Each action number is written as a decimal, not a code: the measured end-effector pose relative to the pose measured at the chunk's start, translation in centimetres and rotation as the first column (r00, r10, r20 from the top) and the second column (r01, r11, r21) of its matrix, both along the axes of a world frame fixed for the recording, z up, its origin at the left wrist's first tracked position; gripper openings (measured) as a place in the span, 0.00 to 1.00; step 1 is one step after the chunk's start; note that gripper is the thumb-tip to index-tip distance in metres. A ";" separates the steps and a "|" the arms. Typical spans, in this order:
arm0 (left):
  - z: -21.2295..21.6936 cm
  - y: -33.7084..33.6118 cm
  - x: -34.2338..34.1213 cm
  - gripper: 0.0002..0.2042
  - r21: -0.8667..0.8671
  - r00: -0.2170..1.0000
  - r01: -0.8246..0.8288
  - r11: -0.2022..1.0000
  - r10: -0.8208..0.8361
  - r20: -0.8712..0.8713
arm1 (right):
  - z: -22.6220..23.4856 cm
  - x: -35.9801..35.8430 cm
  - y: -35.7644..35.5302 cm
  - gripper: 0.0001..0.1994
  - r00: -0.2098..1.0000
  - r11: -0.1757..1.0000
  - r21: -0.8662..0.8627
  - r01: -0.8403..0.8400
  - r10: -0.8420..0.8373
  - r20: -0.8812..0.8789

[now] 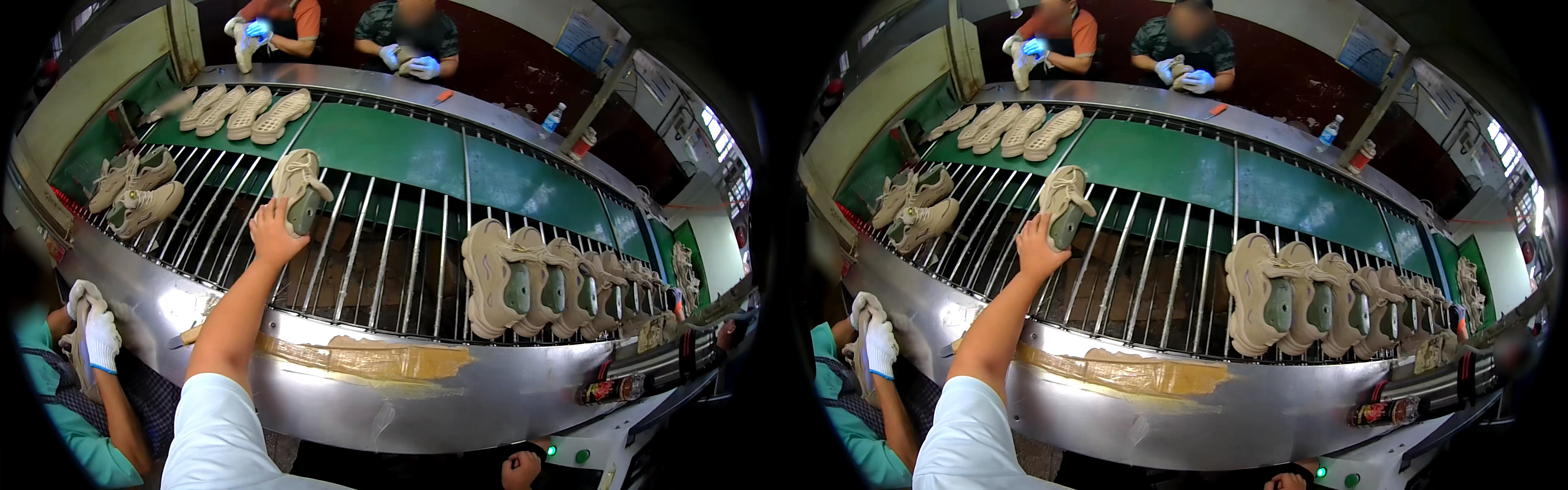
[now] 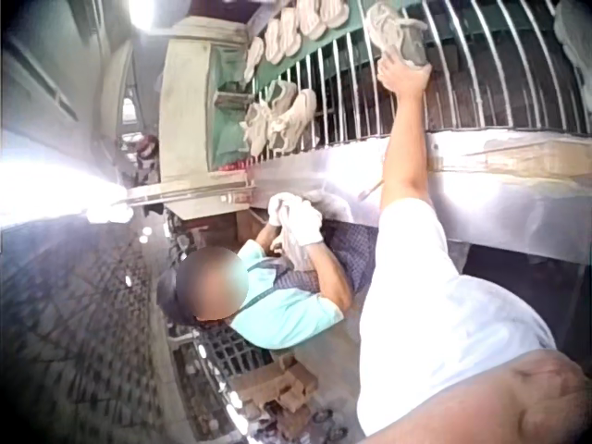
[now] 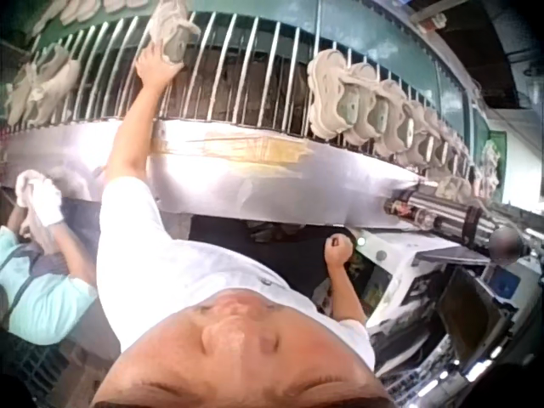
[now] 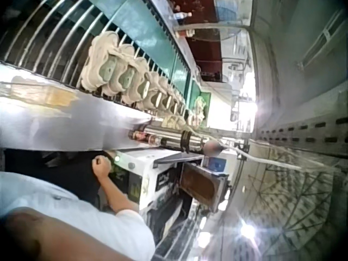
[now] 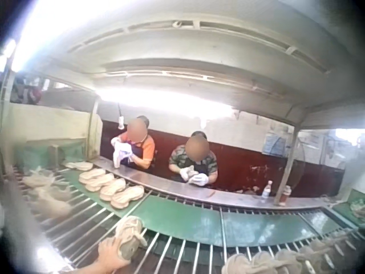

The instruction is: The person picks up shoe components from a conveyor belt, places them individually into an industrial press machine, operates the machine, and then returns the shoes to the conveyor belt.

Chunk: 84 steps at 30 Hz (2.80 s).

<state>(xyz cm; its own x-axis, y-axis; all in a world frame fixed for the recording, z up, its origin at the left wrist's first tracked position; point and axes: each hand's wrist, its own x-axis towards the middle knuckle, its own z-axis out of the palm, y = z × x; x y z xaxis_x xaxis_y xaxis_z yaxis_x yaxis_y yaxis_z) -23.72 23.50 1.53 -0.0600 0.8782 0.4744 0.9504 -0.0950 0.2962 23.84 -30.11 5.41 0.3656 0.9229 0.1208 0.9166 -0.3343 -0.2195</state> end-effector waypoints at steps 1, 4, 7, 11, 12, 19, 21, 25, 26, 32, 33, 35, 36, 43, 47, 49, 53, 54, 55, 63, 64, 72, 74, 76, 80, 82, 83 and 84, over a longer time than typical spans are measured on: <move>-0.3 0.2 -0.3 0.49 -0.015 1.000 0.013 1.000 -0.013 0.003 | 0.1 0.2 -0.2 0.03 1.000 1.000 0.028 0.001 -0.002 0.017; 1.1 0.7 -0.2 0.45 -0.071 0.989 0.053 0.996 -0.042 0.141 | -0.1 0.2 -0.8 0.04 1.000 0.996 0.085 0.026 -0.026 -0.004; 1.7 2.1 -2.1 0.36 -0.018 0.829 0.163 0.986 -0.127 0.544 | -0.3 0.5 -1.1 0.03 0.999 0.991 0.128 0.045 -0.043 -0.021; 3.5 3.2 -5.8 0.29 -0.188 0.407 0.248 0.950 0.074 0.910 | -0.7 1.3 -1.5 0.03 0.998 0.997 0.069 0.033 -0.029 -0.049; 3.2 3.4 -7.1 0.29 -0.210 0.221 0.307 0.928 0.145 0.964 | -1.3 2.0 -1.6 0.04 0.998 0.999 0.036 0.027 -0.025 -0.053; 4.2 -3.3 -7.2 0.33 0.011 -0.322 0.511 0.859 0.180 0.929 | -1.6 1.2 -1.3 0.07 0.995 0.984 0.173 0.045 -0.030 -0.093; 5.3 -7.1 -5.2 0.35 -0.005 -0.338 0.520 0.854 0.211 0.917 | -1.0 0.9 -1.7 0.04 0.991 0.996 0.040 0.077 -0.072 -0.116; 6.2 -15.7 -0.9 0.34 0.036 -0.405 0.519 0.854 0.209 0.890 | -1.7 0.0 -2.3 0.03 0.903 0.952 0.157 0.263 -0.186 -0.386; 6.9 -17.9 1.3 0.35 0.068 -0.438 0.547 0.834 0.216 0.873 | -1.6 -1.5 -1.5 0.04 0.809 0.919 0.236 0.316 -0.131 -0.573; 12.6 -31.8 17.8 0.42 0.302 -0.517 0.808 0.505 0.363 0.775 | 5.5 -9.3 2.7 0.38 -0.050 0.925 0.331 0.187 0.346 -0.937; 13.5 -34.4 20.6 0.43 0.315 -0.510 0.834 0.452 0.414 0.754 | 6.9 -8.7 2.7 0.44 -0.164 0.872 0.407 0.273 0.459 -0.873; 15.2 -39.1 25.8 0.44 0.290 -0.424 0.902 0.319 0.528 0.736 | 8.4 -5.9 1.5 0.49 -0.242 0.799 0.412 0.438 0.546 -0.802; 16.2 -41.6 28.1 0.45 0.296 -0.376 0.927 0.231 0.553 0.744 | 9.6 -4.7 0.3 0.50 -0.252 0.748 0.433 0.502 0.606 -0.755; 15.2 -53.3 38.0 0.41 0.320 -0.101 0.852 -0.414 0.470 0.877 | 13.1 2.9 -15.6 0.34 -0.251 0.471 0.414 0.779 0.839 -0.483; 10.9 -52.7 39.2 0.16 0.203 -0.034 0.831 -0.518 0.317 0.948 | 13.4 9.1 -23.8 0.37 0.151 0.211 0.366 0.906 0.647 -0.747; 10.4 -52.0 38.5 0.04 0.009 0.004 0.974 -0.225 0.057 0.998 | 15.3 14.3 -27.9 0.43 0.370 0.066 0.403 0.913 0.288 -0.884; 3.1 -45.0 33.8 0.02 -0.036 0.168 0.955 0.295 -0.434 0.885 | 22.4 23.6 -28.2 0.51 0.486 0.022 0.497 0.867 -0.256 -0.836; 2.4 -43.4 33.3 0.02 -0.017 0.227 0.929 0.370 -0.534 0.814 | 23.6 26.2 -29.1 0.52 0.410 0.013 0.453 0.891 -0.453 -0.792; 2.9 -42.4 32.0 0.02 -0.038 0.265 0.907 0.420 -0.498 0.826 | 24.5 28.2 -28.6 0.53 0.350 0.032 0.401 0.916 -0.552 -0.757; 0.4 -38.5 28.7 0.07 -0.180 0.308 0.854 0.488 -0.194 0.931 | 23.4 43.0 -26.2 0.54 0.114 0.052 0.153 0.987 -0.894 -0.433; 0.8 -38.8 29.2 0.05 -0.219 0.351 0.865 0.452 -0.232 0.907 | 23.1 44.4 -28.2 0.55 0.094 0.051 0.117 0.992 -0.908 -0.407; -3.7 -39.3 26.5 0.14 -0.540 0.618 0.786 0.301 -0.398 0.678 | 25.4 45.5 -23.1 0.44 0.035 0.058 -0.146 0.988 -0.988 -0.151; -2.4 -39.1 27.8 0.14 -0.557 0.619 0.774 0.301 -0.544 0.566 | 20.8 45.6 -24.9 0.41 -0.063 -0.086 0.135 0.987 -0.984 -0.166; -1.6 -38.9 29.0 0.13 -0.509 0.552 0.814 0.282 -0.647 0.526 | 20.2 44.5 -22.9 0.41 -0.065 -0.069 0.040 0.997 -0.993 -0.099; -0.1 -40.2 29.9 0.13 -0.612 0.655 0.717 0.335 -0.624 0.426 | 23.1 41.6 -20.0 0.40 -0.138 -0.136 -0.023 0.990 -0.980 -0.142; -0.8 -40.1 31.5 0.11 -0.581 0.686 0.692 0.429 -0.641 0.343 | 22.9 42.1 -20.9 0.41 -0.113 -0.113 -0.010 0.994 -0.980 -0.167; 0.3 -39.9 32.0 0.11 -0.612 0.691 0.669 0.422 -0.657 0.301 | 22.5 42.0 -21.1 0.42 -0.087 -0.083 -0.032 0.996 -0.979 -0.182; 0.0 -40.1 32.3 0.11 -0.473 0.649 0.729 0.494 -0.718 0.250 | 21.4 42.4 -22.3 0.42 -0.051 -0.050 -0.006 0.999 -0.982 -0.181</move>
<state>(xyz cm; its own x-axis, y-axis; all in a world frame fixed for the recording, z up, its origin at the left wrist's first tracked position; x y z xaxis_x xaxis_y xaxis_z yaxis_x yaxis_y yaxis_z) 8.54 -16.58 1.49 0.7042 0.7094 -0.0301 0.6117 -0.5847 0.5329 66.24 -52.45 26.78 0.9028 -0.4274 0.0470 -0.3797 -0.8437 -0.3796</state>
